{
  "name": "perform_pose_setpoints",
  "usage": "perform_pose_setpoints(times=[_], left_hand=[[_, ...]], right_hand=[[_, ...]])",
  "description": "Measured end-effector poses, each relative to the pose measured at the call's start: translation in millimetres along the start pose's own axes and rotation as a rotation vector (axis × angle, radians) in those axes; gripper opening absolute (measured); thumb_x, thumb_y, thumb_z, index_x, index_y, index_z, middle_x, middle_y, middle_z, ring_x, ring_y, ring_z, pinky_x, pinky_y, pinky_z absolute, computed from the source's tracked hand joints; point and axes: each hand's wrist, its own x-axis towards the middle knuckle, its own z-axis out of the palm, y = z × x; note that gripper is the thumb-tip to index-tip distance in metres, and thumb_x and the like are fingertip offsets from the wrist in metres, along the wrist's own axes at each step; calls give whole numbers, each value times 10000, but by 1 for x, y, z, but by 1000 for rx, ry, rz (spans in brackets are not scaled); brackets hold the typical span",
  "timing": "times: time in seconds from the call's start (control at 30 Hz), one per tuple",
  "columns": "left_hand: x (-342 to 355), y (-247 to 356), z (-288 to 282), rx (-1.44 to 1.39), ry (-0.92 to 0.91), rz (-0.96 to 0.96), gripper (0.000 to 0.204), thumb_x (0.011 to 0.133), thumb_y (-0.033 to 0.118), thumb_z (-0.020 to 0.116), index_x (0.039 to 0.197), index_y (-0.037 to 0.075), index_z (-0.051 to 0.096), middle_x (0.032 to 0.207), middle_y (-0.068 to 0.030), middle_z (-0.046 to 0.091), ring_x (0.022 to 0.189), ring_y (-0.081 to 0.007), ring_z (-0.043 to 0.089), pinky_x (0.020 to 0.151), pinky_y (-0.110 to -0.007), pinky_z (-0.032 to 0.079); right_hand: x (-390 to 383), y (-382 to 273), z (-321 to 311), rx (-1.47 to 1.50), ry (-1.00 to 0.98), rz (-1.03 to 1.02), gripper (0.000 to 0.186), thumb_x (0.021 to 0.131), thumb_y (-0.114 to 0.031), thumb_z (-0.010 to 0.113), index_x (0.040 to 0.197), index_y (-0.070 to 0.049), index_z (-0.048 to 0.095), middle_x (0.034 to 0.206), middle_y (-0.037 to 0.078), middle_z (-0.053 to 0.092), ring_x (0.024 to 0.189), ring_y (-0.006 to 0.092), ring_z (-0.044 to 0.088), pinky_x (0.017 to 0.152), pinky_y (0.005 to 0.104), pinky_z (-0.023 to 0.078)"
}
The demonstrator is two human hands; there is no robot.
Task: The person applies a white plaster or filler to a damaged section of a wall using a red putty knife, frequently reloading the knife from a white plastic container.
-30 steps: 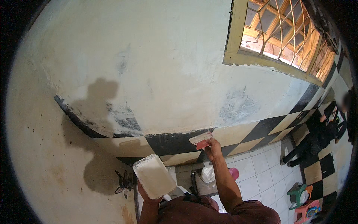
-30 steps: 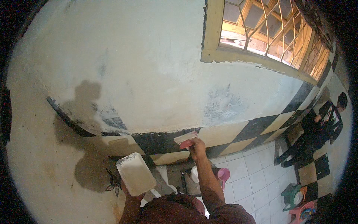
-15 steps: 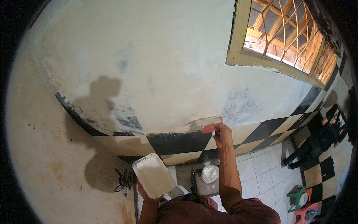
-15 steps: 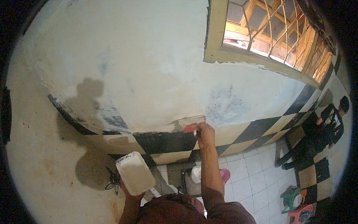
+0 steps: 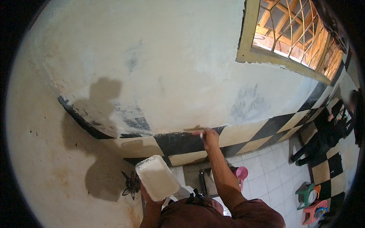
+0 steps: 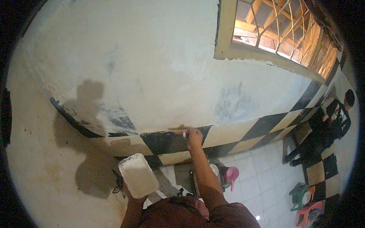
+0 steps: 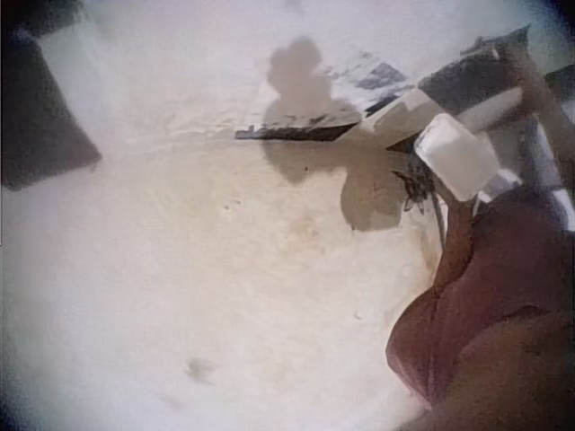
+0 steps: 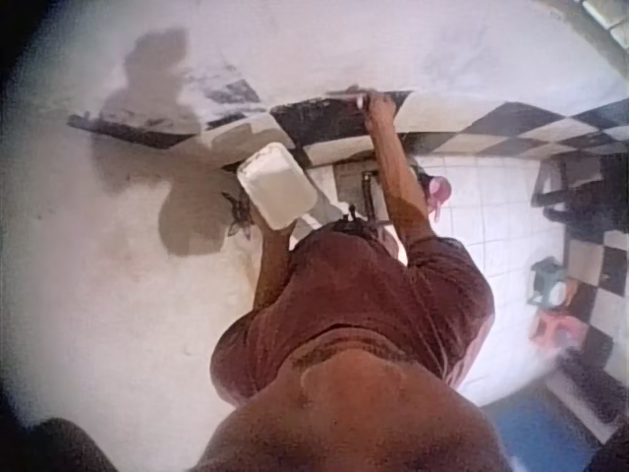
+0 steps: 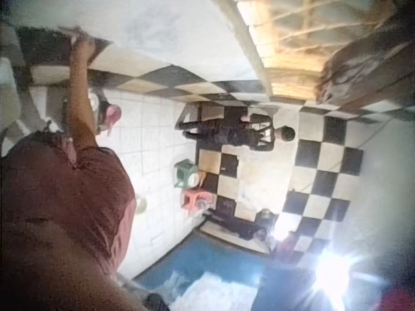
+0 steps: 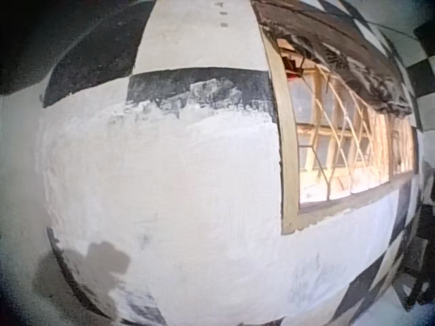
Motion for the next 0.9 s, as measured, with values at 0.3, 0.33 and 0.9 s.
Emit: perform_pose_setpoints(times=[0.3,0.33,0.9], left_hand=[[-1,31,-4,-30,17,-44,592,959,552,380,1414,177,435,1380,-84,517,1237,-327,521,1011,-542,442],[1,32,-16,-25,-86,-24,643,946,586,385,1453,191,388,1455,-83,452,1322,-328,446,1071,-560,381],[-20,81,7,-59,90,-74,582,959,545,412,1396,164,459,1324,-85,565,1180,-326,576,975,-526,486]], right_hand=[[-87,-80,85,194,20,-120,109,894,-85,584,797,-54,545,701,23,515,602,150,528,542,295,453],[-92,-72,73,184,-23,-102,114,895,-92,594,801,-50,545,701,25,513,605,153,529,552,301,463],[-82,-11,135,133,11,-190,128,832,-96,613,728,-50,554,672,5,507,546,119,439,505,284,367]])
